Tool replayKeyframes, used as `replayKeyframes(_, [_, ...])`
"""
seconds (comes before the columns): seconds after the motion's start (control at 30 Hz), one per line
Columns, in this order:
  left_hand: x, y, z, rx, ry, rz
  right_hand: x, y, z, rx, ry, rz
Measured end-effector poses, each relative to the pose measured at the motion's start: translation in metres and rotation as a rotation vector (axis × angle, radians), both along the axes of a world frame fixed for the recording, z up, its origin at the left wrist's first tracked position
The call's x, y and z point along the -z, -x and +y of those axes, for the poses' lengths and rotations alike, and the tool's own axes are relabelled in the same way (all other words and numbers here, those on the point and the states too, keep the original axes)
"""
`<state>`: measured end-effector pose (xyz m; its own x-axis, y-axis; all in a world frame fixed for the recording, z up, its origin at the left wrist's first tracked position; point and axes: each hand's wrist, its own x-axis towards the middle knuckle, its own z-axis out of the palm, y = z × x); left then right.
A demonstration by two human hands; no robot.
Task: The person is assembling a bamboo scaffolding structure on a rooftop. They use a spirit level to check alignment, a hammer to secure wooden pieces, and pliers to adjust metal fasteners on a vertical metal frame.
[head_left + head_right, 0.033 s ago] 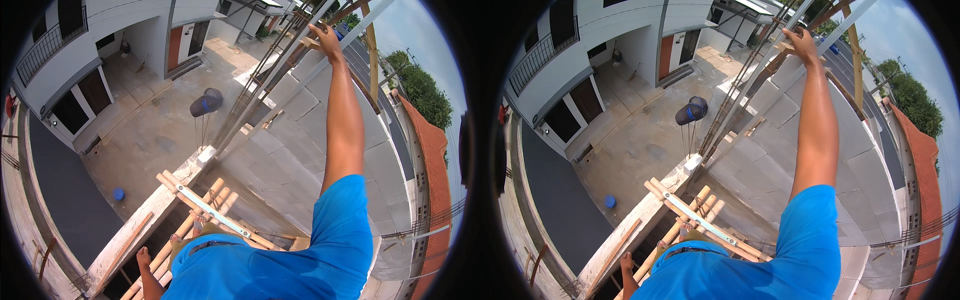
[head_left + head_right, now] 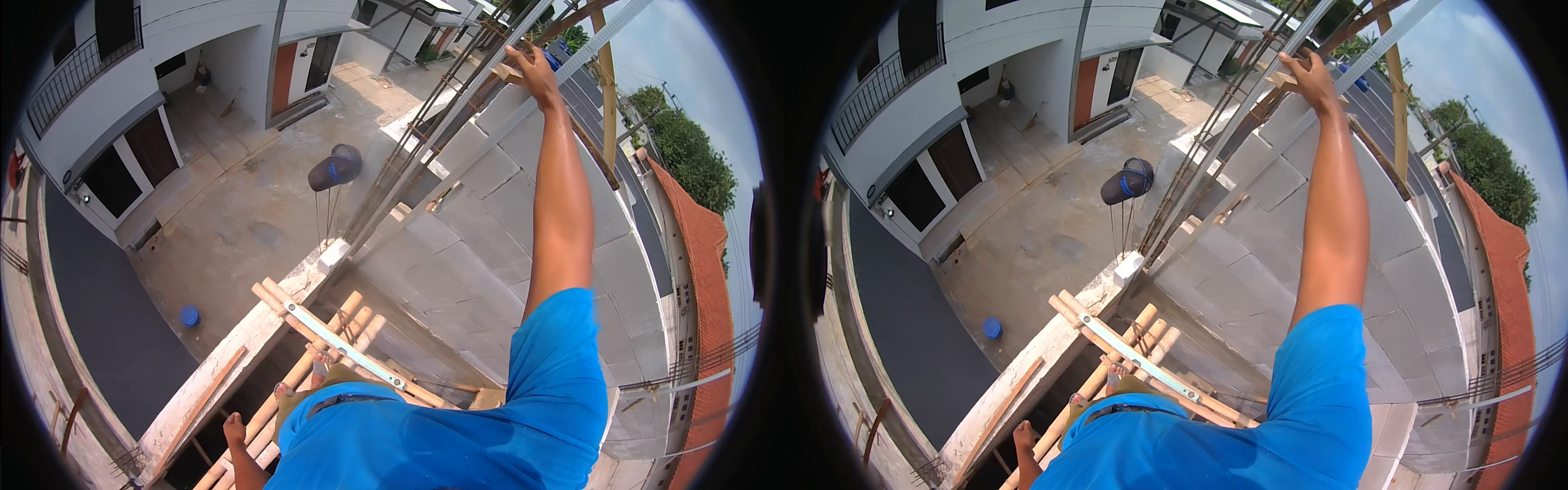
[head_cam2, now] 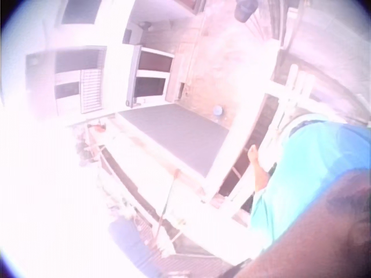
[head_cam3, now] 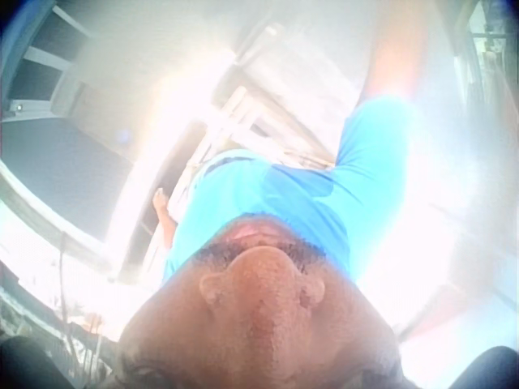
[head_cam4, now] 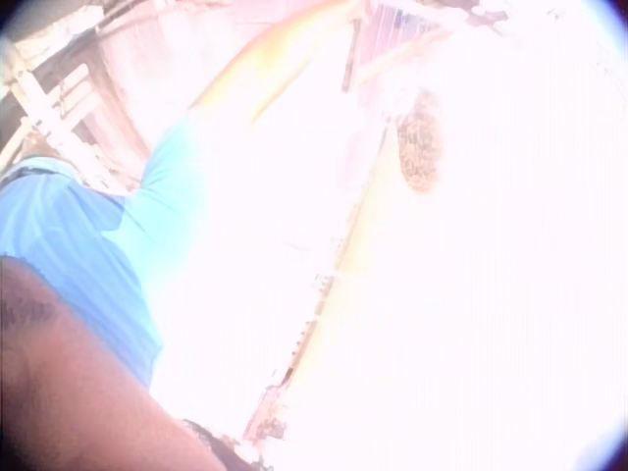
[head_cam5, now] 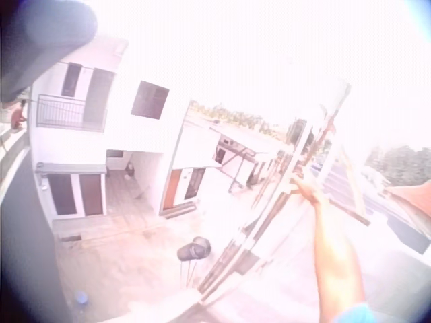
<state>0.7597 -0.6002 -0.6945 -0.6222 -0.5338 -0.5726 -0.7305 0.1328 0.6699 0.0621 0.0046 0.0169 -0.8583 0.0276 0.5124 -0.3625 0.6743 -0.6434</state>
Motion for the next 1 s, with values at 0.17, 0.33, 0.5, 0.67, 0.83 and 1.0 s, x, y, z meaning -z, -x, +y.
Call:
replayKeyframes(0.17, [-0.031,-0.066,0.044,-0.259,-0.238,-0.547,0.025,0.036,0.032,0.201,-0.326,0.116])
replayKeyframes(0.33, [-0.02,-0.027,0.057,-0.248,-0.294,-0.455,0.029,0.055,0.004,0.384,-0.286,0.252])
replayKeyframes(0.5, [-0.003,0.048,0.045,-0.162,-0.226,-0.031,0.035,0.064,0.001,0.412,-0.252,0.265])
replayKeyframes(0.67, [-0.021,0.116,0.038,-0.091,-0.15,0.065,0.035,0.066,0.0,0.418,-0.261,0.264])
replayKeyframes(0.83, [-0.022,0.118,0.038,-0.038,-0.189,-0.069,0.034,0.066,0.007,0.369,-0.269,0.292])
replayKeyframes(1.0, [0.019,0.065,0.035,-0.006,-0.127,-0.161,0.032,0.058,0.009,0.357,-0.24,0.246])
